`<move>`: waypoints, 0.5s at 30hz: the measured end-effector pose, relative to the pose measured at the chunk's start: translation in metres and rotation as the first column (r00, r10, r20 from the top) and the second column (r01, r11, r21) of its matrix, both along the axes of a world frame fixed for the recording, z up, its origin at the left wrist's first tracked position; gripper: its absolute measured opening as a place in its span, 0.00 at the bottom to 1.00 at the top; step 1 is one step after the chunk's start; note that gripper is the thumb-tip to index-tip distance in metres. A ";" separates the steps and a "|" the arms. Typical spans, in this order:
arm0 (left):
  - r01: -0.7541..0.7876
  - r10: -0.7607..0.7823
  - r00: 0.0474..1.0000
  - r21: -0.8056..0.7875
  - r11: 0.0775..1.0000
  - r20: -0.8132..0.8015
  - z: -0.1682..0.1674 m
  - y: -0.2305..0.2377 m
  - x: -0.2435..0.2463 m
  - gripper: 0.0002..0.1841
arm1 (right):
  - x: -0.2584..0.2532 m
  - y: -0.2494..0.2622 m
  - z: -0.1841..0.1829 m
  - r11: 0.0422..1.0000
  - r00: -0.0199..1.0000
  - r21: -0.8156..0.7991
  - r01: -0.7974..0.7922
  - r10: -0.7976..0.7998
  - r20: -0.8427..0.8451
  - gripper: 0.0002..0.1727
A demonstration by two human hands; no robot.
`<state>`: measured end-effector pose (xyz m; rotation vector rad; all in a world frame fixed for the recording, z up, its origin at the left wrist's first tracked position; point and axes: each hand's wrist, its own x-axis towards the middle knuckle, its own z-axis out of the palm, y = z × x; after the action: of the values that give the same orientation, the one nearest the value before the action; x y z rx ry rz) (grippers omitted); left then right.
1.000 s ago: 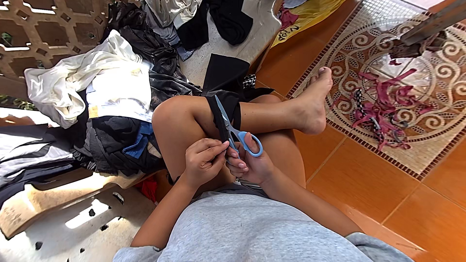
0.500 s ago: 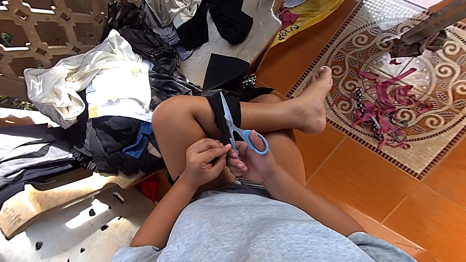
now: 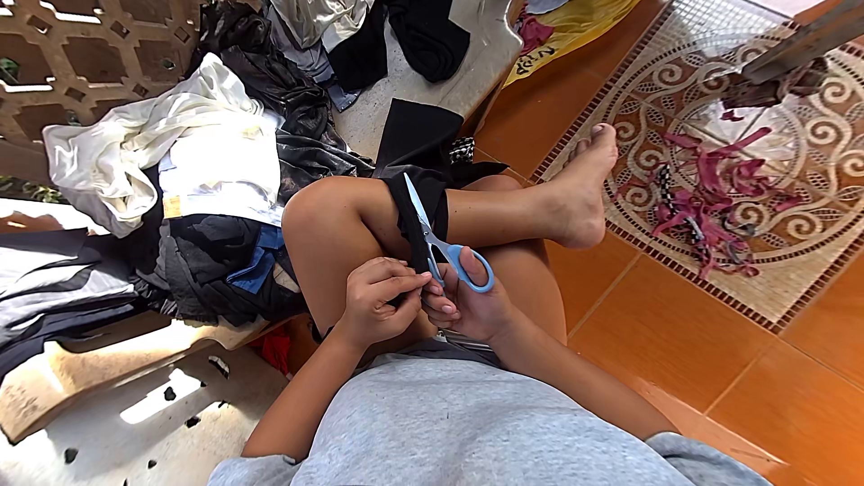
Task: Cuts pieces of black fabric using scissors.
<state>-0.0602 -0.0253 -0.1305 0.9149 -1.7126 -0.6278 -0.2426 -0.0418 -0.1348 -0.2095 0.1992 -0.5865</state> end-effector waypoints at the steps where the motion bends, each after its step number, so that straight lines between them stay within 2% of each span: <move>1: -0.001 0.001 1.000 0.002 1.000 0.000 0.000 0.000 0.000 0.06 | -0.001 -0.001 -0.002 0.999 1.000 -0.032 -0.009 0.009 0.005 0.32; 6: 0.008 -0.008 1.000 0.009 1.000 0.002 0.000 0.000 0.000 0.06 | -0.004 -0.001 -0.002 0.995 0.998 -0.103 -0.003 -0.003 -0.057 0.34; 15: 0.015 -0.015 1.000 0.015 1.000 0.001 0.001 0.000 0.000 0.06 | -0.002 0.001 0.002 0.998 0.994 -0.068 0.016 -0.023 -0.104 0.31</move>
<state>-0.0601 -0.0255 -0.1299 0.9141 -1.7196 -0.6510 -0.2449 -0.0406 -0.1333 -0.3037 0.2836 -0.6024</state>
